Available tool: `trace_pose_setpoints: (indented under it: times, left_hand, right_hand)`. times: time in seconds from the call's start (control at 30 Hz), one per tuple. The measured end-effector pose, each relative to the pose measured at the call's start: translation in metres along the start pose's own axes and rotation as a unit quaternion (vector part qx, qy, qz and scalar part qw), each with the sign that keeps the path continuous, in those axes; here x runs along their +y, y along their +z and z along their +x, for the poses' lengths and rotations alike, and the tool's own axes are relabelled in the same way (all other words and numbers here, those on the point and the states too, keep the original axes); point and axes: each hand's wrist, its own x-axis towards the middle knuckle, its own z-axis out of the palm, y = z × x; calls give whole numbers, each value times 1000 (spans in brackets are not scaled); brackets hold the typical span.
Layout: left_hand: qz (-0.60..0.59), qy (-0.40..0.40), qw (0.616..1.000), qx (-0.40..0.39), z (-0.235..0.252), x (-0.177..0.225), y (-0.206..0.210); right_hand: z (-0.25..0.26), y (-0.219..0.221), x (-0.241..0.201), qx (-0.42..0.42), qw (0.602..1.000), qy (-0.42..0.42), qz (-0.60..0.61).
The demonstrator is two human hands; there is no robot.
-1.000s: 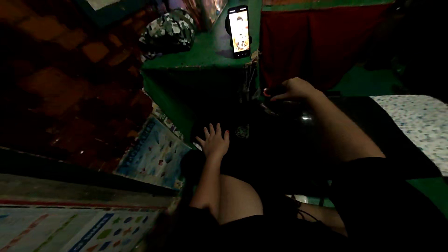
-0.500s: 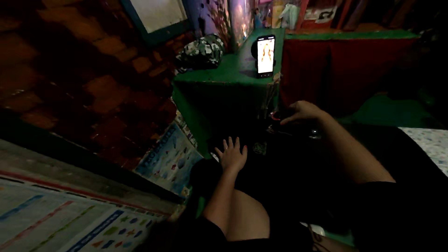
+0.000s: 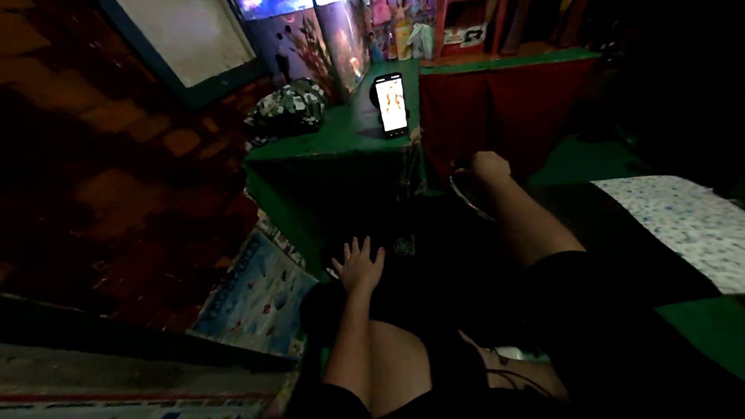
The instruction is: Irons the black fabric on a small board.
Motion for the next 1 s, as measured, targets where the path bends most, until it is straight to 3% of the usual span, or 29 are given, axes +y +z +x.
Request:
trace_pose_setpoints:
  times: [0.07,0.13,0.23,0.37,0.53,0.67,0.8,1.0]
  left_hand:
    - [-2,5,1000,4,-1,0,0]
    - [-2,9,1000,9,1,-1,1]
    - [-12,14,1000,21,0,-3,6]
    - [-23,19,999,36,-5,-4,7]
    - [-38,21,999,33,-15,-1,-1]
    - [-55,35,997,35,-24,11,-2]
    - [-82,147,985,40,-48,58,16]
    - [50,182,978,-90,-55,87,27]
  right_hand:
    - [0,-12,29,8,999,35,-6]
    - [3,-19,63,9,1000,18,-14]
    - [-1,-23,108,-26,996,-82,-11]
    - [-44,-23,142,-90,970,-223,22]
    - [-150,-36,135,-171,946,-276,-11]
    - [-188,-20,140,-131,936,-328,-14]
    - [-186,-14,126,-63,945,-319,-29]
    - [-116,-22,96,-39,978,-189,-76]
